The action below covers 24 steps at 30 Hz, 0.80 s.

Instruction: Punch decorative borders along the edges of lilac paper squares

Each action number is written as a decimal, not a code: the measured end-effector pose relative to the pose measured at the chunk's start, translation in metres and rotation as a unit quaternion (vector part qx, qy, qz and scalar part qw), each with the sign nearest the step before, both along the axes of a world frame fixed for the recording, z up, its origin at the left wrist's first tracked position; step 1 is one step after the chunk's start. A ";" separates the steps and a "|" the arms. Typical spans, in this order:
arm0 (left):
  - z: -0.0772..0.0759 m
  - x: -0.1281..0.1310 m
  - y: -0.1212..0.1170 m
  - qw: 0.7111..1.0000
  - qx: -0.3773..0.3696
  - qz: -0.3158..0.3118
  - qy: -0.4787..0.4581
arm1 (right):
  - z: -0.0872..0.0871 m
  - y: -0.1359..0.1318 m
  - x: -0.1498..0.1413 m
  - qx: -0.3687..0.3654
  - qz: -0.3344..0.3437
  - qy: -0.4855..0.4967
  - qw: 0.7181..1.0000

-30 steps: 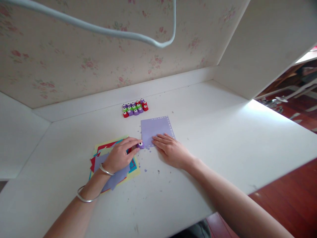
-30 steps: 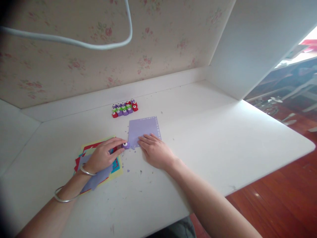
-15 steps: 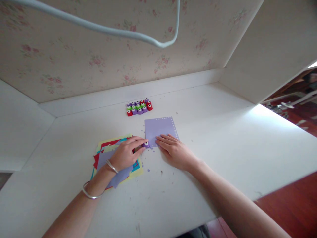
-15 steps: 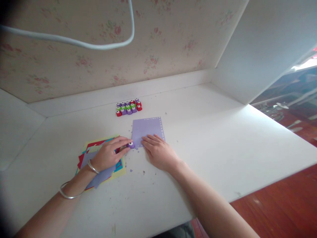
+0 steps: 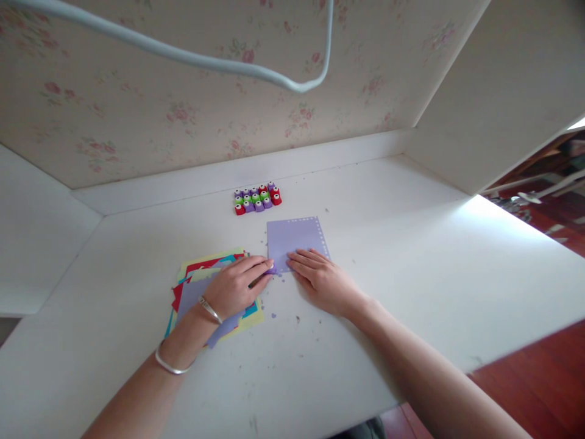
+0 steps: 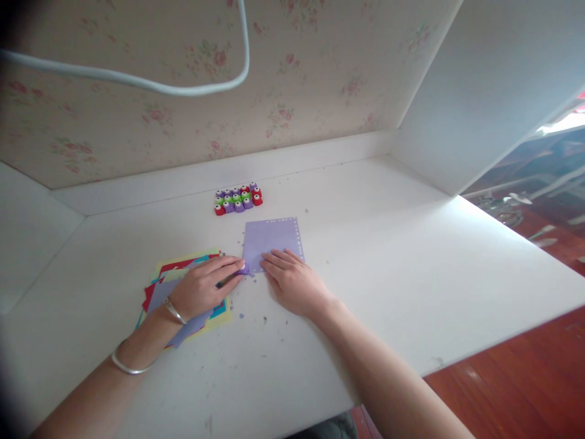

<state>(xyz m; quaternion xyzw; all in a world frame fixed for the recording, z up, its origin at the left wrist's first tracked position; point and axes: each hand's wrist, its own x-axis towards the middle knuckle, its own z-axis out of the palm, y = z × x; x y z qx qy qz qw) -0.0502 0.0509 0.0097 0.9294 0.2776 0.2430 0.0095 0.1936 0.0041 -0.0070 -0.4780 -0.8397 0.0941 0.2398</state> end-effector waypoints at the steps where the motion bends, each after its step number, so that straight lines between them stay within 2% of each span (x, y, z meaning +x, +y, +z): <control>1: 0.000 0.000 0.000 1.000 0.005 0.000 0.009 | 0.000 0.000 0.000 0.000 -0.001 0.000 1.000; 10: -0.001 0.000 0.004 0.998 0.018 -0.031 0.042 | 0.003 0.000 -0.002 -0.004 -0.012 0.006 1.000; 18: 0.014 0.005 0.012 0.989 -0.001 -0.049 0.136 | 0.003 0.000 -0.003 0.000 -0.017 0.012 1.000; 24: 0.019 0.007 0.014 0.988 -0.015 -0.053 0.146 | 0.003 0.001 -0.002 0.005 -0.016 0.019 1.000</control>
